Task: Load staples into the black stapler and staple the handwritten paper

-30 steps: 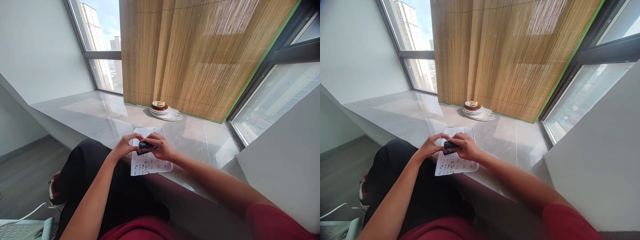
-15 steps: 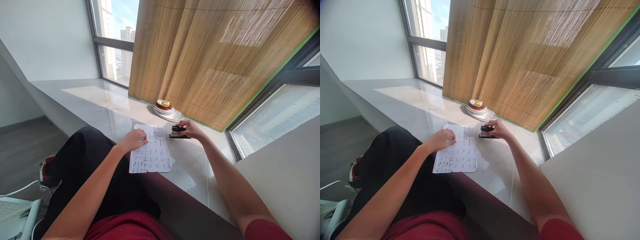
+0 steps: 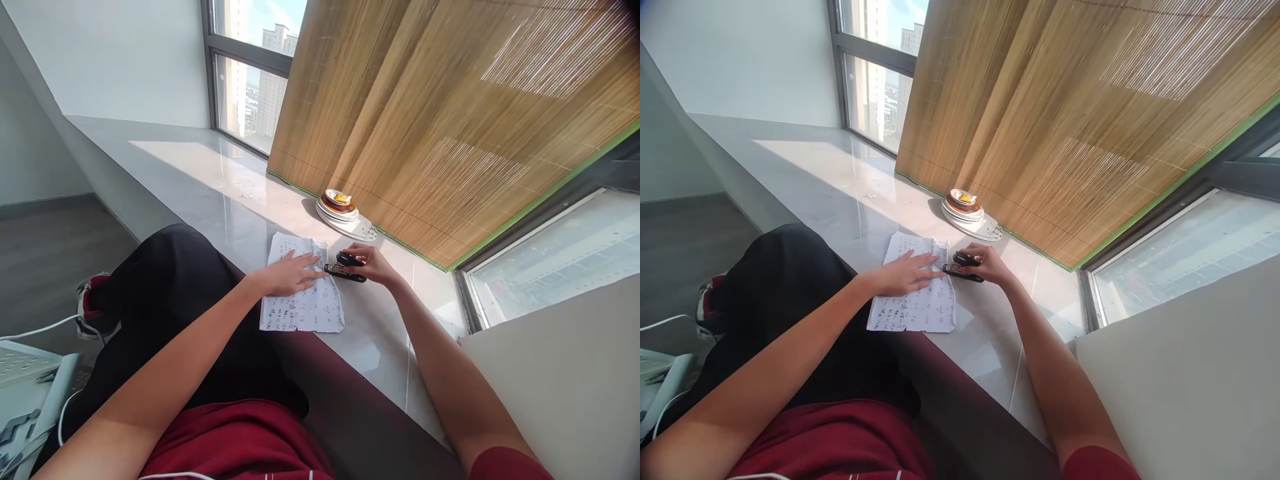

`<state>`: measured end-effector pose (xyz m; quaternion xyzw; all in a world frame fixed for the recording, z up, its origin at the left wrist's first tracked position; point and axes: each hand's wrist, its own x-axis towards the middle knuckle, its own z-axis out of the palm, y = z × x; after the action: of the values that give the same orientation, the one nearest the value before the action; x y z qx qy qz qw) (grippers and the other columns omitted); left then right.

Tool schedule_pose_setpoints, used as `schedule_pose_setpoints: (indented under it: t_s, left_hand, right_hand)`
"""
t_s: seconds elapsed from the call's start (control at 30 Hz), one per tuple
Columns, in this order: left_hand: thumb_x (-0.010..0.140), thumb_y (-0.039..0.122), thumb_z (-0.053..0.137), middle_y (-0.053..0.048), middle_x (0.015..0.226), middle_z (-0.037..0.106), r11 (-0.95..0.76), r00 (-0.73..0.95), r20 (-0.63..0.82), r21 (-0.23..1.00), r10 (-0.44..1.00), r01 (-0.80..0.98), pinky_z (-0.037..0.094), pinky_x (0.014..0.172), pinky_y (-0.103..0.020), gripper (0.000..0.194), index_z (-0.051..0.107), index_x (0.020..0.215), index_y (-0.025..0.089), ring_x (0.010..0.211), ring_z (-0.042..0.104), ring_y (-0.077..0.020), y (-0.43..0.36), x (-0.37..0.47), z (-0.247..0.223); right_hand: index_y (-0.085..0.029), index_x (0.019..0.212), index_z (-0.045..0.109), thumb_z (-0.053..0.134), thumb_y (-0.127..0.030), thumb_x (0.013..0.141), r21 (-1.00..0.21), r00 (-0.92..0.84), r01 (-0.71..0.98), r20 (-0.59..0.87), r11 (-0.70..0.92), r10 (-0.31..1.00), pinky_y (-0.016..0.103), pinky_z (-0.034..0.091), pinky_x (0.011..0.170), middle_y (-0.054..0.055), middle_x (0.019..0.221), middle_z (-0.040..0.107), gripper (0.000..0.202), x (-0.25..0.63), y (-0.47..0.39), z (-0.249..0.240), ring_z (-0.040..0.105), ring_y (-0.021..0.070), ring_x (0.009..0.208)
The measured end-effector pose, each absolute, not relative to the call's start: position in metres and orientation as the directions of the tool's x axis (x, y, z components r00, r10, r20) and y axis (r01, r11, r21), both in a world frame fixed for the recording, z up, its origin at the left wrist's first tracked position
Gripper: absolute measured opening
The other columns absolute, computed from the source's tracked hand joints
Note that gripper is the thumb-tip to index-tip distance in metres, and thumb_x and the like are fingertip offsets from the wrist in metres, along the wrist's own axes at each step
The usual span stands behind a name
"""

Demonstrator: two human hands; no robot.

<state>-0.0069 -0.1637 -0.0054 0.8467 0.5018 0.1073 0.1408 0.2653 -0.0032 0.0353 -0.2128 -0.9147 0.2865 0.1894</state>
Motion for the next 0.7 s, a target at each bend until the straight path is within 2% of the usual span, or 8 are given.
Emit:
schedule_pose_setpoints:
  t_s: [0.2,0.47,0.6,0.7]
  left_hand:
    - [0.11,0.049,0.038,0.005,0.178,0.015,-0.446,0.477,-0.012,0.337,0.879,0.829,0.001,0.132,-0.058,0.055,0.038,0.164,0.044,0.165,0.014,-0.0309,-0.168,-0.011,-0.003]
    - [0.11,0.046,0.038,0.006,0.178,0.015,-0.451,0.477,0.006,0.338,0.879,0.826,0.003,0.132,-0.057,0.055,0.036,0.164,0.045,0.165,0.015,-0.0293,-0.17,-0.013,-0.004]
    - [0.11,0.048,0.035,0.005,0.178,0.014,-0.444,0.473,0.003,0.346,0.881,0.826,0.001,0.132,-0.056,0.055,0.034,0.165,0.045,0.165,0.013,-0.0281,-0.171,-0.014,-0.004]
    - [0.11,0.05,0.034,0.005,0.178,0.016,-0.443,0.471,0.006,0.349,0.882,0.826,0.001,0.132,-0.055,0.055,0.035,0.165,0.044,0.165,0.014,-0.0281,-0.17,-0.014,-0.004]
  right_hand:
    - [-0.025,0.108,0.082,0.082,-0.049,0.082,-0.536,-0.865,0.302,0.193,0.789,0.462,0.034,0.049,0.073,0.007,0.101,0.07,0.036,0.27,-0.004,0.048,0.063,0.0236,0.088]
    - [-0.024,0.102,0.08,0.075,-0.044,0.088,-0.442,-0.928,0.3,0.071,0.846,0.366,0.033,0.048,0.077,0.005,0.099,0.067,0.024,0.266,-0.018,0.074,0.062,0.0213,0.085]
    - [-0.025,0.106,0.081,0.078,-0.046,0.085,-0.438,-0.919,0.34,0.032,0.832,0.392,0.033,0.048,0.078,0.006,0.1,0.068,0.03,0.272,-0.015,0.079,0.062,0.0223,0.088]
    - [-0.024,0.111,0.081,0.079,-0.047,0.084,-0.51,-0.919,0.335,0.007,0.792,0.393,0.034,0.05,0.08,0.006,0.101,0.068,0.035,0.273,-0.016,0.077,0.063,0.0226,0.09]
